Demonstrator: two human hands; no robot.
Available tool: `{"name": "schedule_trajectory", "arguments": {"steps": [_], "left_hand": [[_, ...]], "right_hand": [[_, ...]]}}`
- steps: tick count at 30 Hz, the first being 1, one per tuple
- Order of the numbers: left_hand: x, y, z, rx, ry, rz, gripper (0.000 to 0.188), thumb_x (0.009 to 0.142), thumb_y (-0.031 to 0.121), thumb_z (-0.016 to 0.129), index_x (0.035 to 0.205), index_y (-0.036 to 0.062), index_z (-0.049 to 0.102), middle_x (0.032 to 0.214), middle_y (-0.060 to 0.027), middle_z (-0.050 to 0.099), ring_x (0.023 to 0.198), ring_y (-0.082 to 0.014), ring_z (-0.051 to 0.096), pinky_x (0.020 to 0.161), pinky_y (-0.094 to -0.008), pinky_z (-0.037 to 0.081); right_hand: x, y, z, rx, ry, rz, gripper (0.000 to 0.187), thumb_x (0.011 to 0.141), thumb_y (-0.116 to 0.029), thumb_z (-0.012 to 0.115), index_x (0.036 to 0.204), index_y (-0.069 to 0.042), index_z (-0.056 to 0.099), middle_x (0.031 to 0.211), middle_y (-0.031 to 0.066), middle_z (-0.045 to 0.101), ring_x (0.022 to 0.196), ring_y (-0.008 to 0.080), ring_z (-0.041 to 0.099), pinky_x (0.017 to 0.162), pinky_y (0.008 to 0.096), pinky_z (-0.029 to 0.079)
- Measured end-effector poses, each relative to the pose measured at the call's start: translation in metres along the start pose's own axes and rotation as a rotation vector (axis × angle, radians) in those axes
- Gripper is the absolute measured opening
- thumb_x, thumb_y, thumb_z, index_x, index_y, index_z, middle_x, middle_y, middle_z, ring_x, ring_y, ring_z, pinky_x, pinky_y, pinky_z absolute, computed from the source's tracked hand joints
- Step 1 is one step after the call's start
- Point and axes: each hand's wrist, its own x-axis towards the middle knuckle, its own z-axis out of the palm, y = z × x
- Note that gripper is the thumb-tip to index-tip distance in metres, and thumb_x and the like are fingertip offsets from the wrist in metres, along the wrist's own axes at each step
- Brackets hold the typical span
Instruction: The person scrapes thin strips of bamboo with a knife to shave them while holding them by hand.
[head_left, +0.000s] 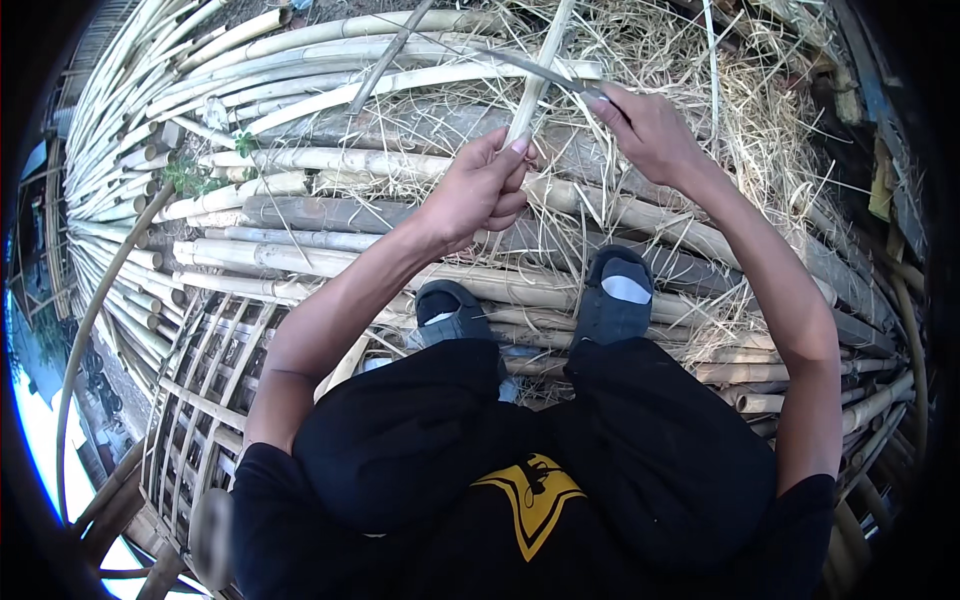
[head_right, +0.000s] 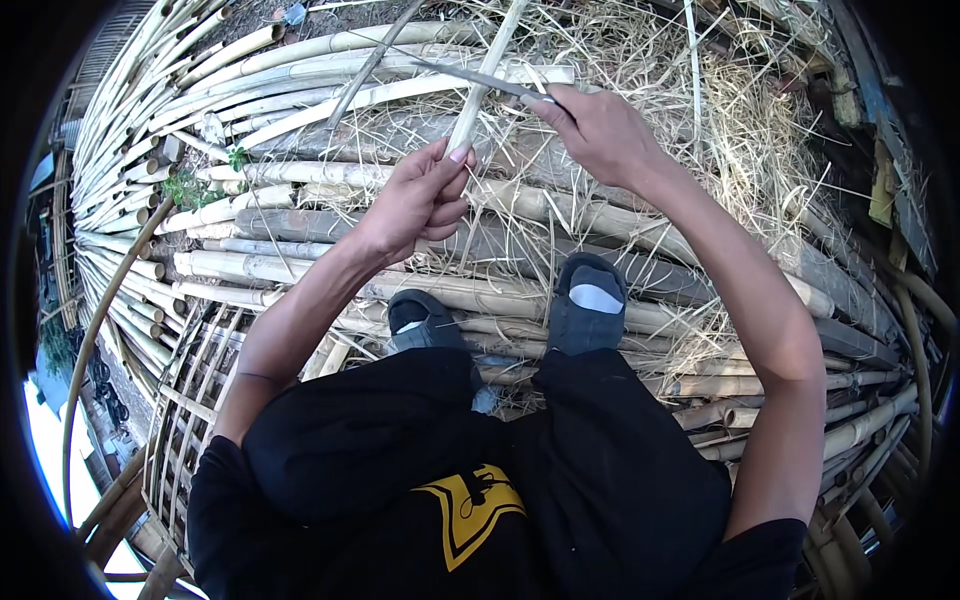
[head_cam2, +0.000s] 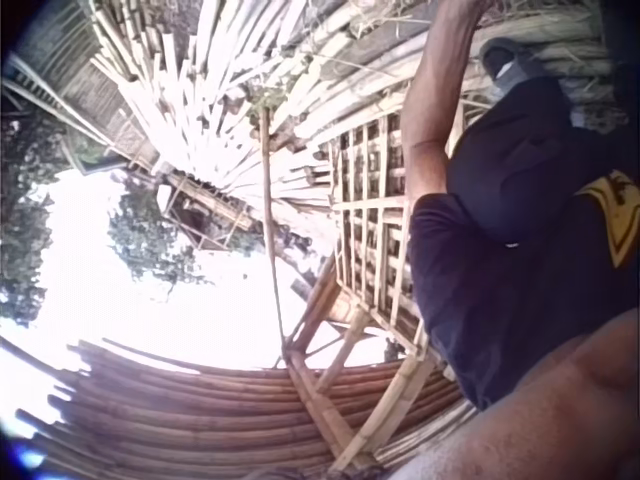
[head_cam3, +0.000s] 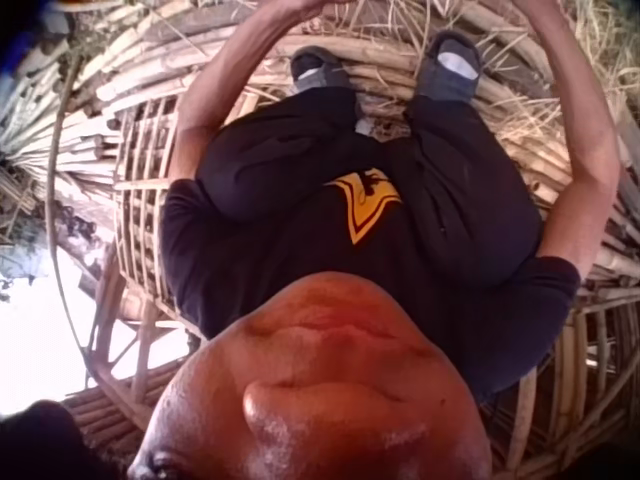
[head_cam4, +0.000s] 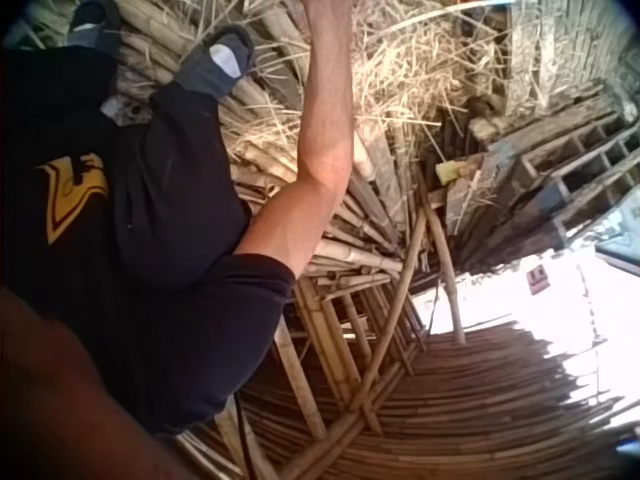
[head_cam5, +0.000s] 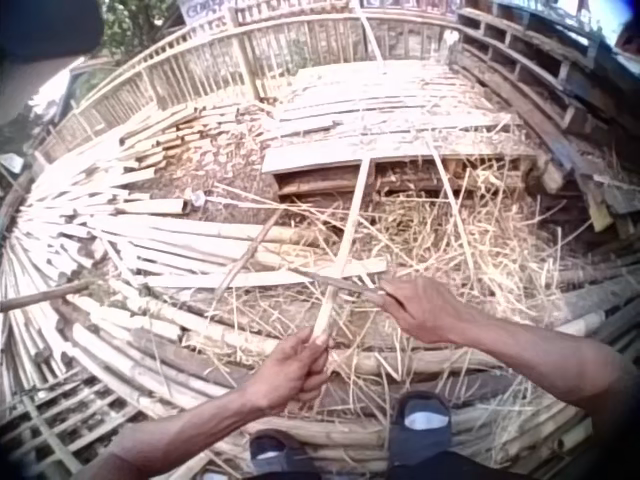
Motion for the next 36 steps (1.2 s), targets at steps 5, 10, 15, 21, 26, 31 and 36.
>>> {"name": "schedule_trajectory", "arguments": {"steps": [5, 10, 15, 21, 26, 31, 36], "left_hand": [[0.002, -0.007, 0.003, 0.051, 0.003, 0.000, 0.018, 0.102, 0.027, 0.040, 0.099, 0.0100, 0.044, 0.059, 0.0067, 0.028, 0.042, -0.0025, 0.021, 0.036, -0.0203, 0.014], [-0.005, -0.014, 0.002, 0.089, 0.054, -0.032, 0.016, 0.101, 0.026, 0.041, 0.098, 0.0107, 0.044, 0.059, 0.0070, 0.029, 0.042, -0.0026, 0.021, 0.036, -0.0203, 0.014], [-0.010, -0.011, 0.008, -0.022, 0.050, -0.100, 0.015, 0.101, 0.025, 0.042, 0.099, 0.0105, 0.045, 0.059, 0.0072, 0.029, 0.042, -0.0026, 0.021, 0.036, -0.0199, 0.014], [-0.008, -0.015, -0.011, 0.042, 0.045, -0.042, 0.018, 0.101, 0.028, 0.041, 0.100, 0.0108, 0.045, 0.059, 0.0065, 0.026, 0.042, -0.0026, 0.020, 0.036, -0.0198, 0.014], [-0.009, -0.011, -0.002, 0.043, 0.086, -0.050, 0.020, 0.101, 0.030, 0.041, 0.099, 0.0111, 0.045, 0.059, 0.0065, 0.027, 0.042, -0.0031, 0.019, 0.036, -0.0205, 0.014], [-0.016, -0.020, -0.007, 0.056, 0.021, -0.058, 0.018, 0.102, 0.028, 0.040, 0.097, 0.0109, 0.044, 0.059, 0.0064, 0.028, 0.043, -0.0032, 0.020, 0.036, -0.0204, 0.013], [-0.007, -0.015, -0.009, 0.028, 0.067, -0.094, 0.018, 0.102, 0.027, 0.039, 0.094, 0.0112, 0.043, 0.059, 0.0064, 0.027, 0.042, -0.0028, 0.020, 0.035, -0.0200, 0.013]], "right_hand": [[-0.021, -0.019, 0.028, 0.136, -0.040, -0.106, 0.040, 0.098, -0.040, 0.040, 0.083, -0.005, 0.053, 0.051, 0.0138, 0.048, 0.046, 0.0307, 0.051, 0.050, 0.0413, 0.041], [-0.012, 0.006, 0.033, -0.013, -0.018, -0.114, 0.039, 0.097, -0.042, 0.041, 0.086, -0.007, 0.055, 0.050, 0.0131, 0.049, 0.048, 0.0313, 0.053, 0.051, 0.0429, 0.042], [0.020, 0.086, 0.007, -0.235, 0.095, 0.041, 0.044, 0.097, -0.044, 0.038, 0.084, -0.007, 0.057, 0.053, 0.0118, 0.052, 0.054, 0.0297, 0.057, 0.055, 0.0451, 0.043], [0.026, 0.060, 0.007, -0.045, 0.009, 0.137, 0.049, 0.098, -0.047, 0.035, 0.081, -0.005, 0.056, 0.053, 0.0084, 0.051, 0.052, 0.0255, 0.055, 0.054, 0.0448, 0.043], [-0.007, 0.002, 0.031, -0.029, -0.057, -0.041, 0.048, 0.098, -0.045, 0.036, 0.082, -0.005, 0.056, 0.049, 0.0107, 0.048, 0.046, 0.0282, 0.051, 0.051, 0.0438, 0.042], [0.003, 0.038, 0.012, -0.104, -0.059, 0.041, 0.043, 0.098, -0.044, 0.036, 0.091, -0.006, 0.056, 0.053, 0.0126, 0.053, 0.052, 0.0303, 0.056, 0.055, 0.0458, 0.044], [0.026, 0.062, 0.018, -0.163, 0.076, 0.101, 0.045, 0.097, -0.045, 0.038, 0.091, -0.005, 0.056, 0.057, 0.0140, 0.056, 0.058, 0.0329, 0.058, 0.058, 0.0479, 0.045]]}}
